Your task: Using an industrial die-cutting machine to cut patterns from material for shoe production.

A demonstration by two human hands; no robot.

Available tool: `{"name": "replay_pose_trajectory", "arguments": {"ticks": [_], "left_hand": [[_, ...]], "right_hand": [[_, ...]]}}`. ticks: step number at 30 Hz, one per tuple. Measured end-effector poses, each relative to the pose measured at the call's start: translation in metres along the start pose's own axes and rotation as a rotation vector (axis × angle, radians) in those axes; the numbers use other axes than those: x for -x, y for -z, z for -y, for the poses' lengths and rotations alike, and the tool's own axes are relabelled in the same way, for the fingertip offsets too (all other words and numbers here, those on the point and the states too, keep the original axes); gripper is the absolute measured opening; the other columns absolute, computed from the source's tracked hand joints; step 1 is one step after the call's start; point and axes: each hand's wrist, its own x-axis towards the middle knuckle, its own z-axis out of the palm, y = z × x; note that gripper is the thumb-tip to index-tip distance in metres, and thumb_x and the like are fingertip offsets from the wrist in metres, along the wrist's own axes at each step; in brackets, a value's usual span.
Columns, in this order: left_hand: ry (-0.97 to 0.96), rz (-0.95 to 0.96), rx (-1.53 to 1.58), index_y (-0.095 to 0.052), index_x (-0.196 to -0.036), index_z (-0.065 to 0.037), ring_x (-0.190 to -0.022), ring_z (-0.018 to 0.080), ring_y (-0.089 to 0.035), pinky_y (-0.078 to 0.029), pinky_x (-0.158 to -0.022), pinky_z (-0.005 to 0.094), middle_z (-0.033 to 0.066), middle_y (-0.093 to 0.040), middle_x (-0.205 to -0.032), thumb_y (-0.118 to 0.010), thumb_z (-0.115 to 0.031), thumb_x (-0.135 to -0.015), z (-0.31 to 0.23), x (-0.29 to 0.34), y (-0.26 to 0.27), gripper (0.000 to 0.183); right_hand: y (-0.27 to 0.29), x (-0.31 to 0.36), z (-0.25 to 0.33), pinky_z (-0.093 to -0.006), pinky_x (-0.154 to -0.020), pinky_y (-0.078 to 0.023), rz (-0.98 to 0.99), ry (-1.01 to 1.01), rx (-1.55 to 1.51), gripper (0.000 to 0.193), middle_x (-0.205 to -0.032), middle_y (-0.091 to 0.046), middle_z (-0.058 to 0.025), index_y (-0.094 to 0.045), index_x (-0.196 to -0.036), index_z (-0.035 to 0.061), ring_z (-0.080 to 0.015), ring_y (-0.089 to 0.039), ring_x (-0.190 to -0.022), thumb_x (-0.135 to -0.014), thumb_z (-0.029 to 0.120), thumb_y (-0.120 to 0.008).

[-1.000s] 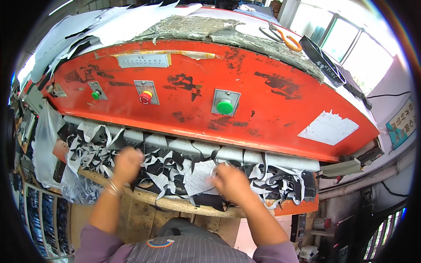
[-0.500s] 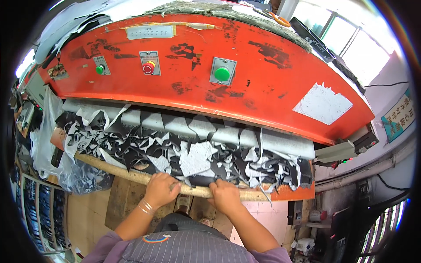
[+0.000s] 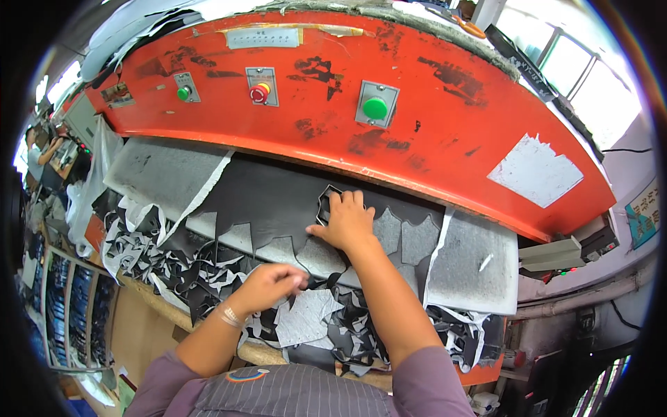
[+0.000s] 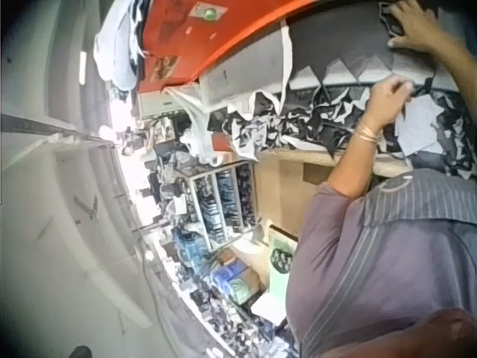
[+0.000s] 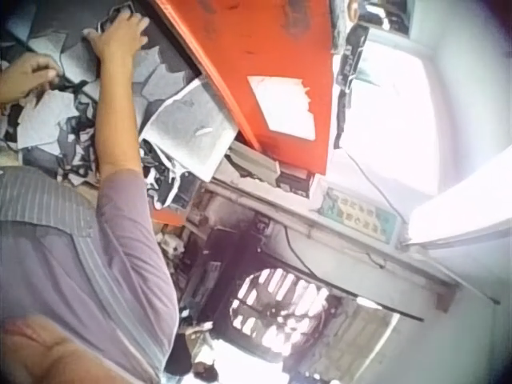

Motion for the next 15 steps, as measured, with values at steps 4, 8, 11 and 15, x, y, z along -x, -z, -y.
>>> {"name": "replay_pose_trajectory", "arguments": {"ticks": [4,8,11,15], "left_hand": [[0.043,-0.177,0.186,-0.057,-0.122,0.000,-0.087,0.0130,-0.063,-0.051,-0.079,0.0275,0.0103,-0.066,-0.108,-0.055,-0.018,-0.096,-0.010,-0.049,-0.014,0.032],[0.065,-0.236,0.297,-0.052,-0.127,0.002,-0.098,0.0168,-0.061,-0.050,-0.085,0.0289,0.0157,-0.060,-0.121,-0.056,-0.019,-0.095,0.000,-0.072,-0.027,0.038],[-0.001,-0.297,0.339,-0.046,-0.133,0.002,-0.109,0.0196,-0.057,-0.048,-0.091,0.0310,0.0173,-0.055,-0.127,-0.058,-0.019,-0.094,0.001,-0.089,-0.041,0.045],[0.040,-0.169,0.439,-0.025,-0.147,0.001,-0.125,0.0231,-0.045,-0.040,-0.102,0.0377,0.0211,-0.046,-0.137,-0.064,-0.037,-0.092,-0.029,-0.086,-0.060,0.077]], "right_hand": [[0.000,-0.012,-0.008,-0.0536,-0.089,-0.043,0.025,-0.076,0.006,0.064,-0.120,-0.053,-0.0108,-0.061,-0.116,0.0063,-0.0282,-0.040,-0.122,-0.065,0.042,-0.076],[-0.010,0.001,-0.067,-0.0402,-0.089,-0.046,-0.274,0.038,-0.467,0.034,-0.106,-0.064,-0.0084,-0.071,-0.091,0.0057,-0.0281,-0.052,-0.108,-0.069,0.032,-0.071],[-0.004,0.025,-0.102,-0.0350,-0.089,-0.045,-0.217,-0.014,-0.901,0.032,-0.106,-0.065,-0.0069,-0.068,-0.099,0.0031,-0.0219,-0.057,-0.101,-0.077,0.025,-0.068],[-0.016,0.090,-0.092,-0.0292,-0.090,-0.043,-0.108,-0.003,-1.466,0.041,-0.108,-0.062,-0.0046,-0.058,-0.118,-0.0005,-0.0124,-0.056,-0.100,-0.084,0.021,-0.065]]}}
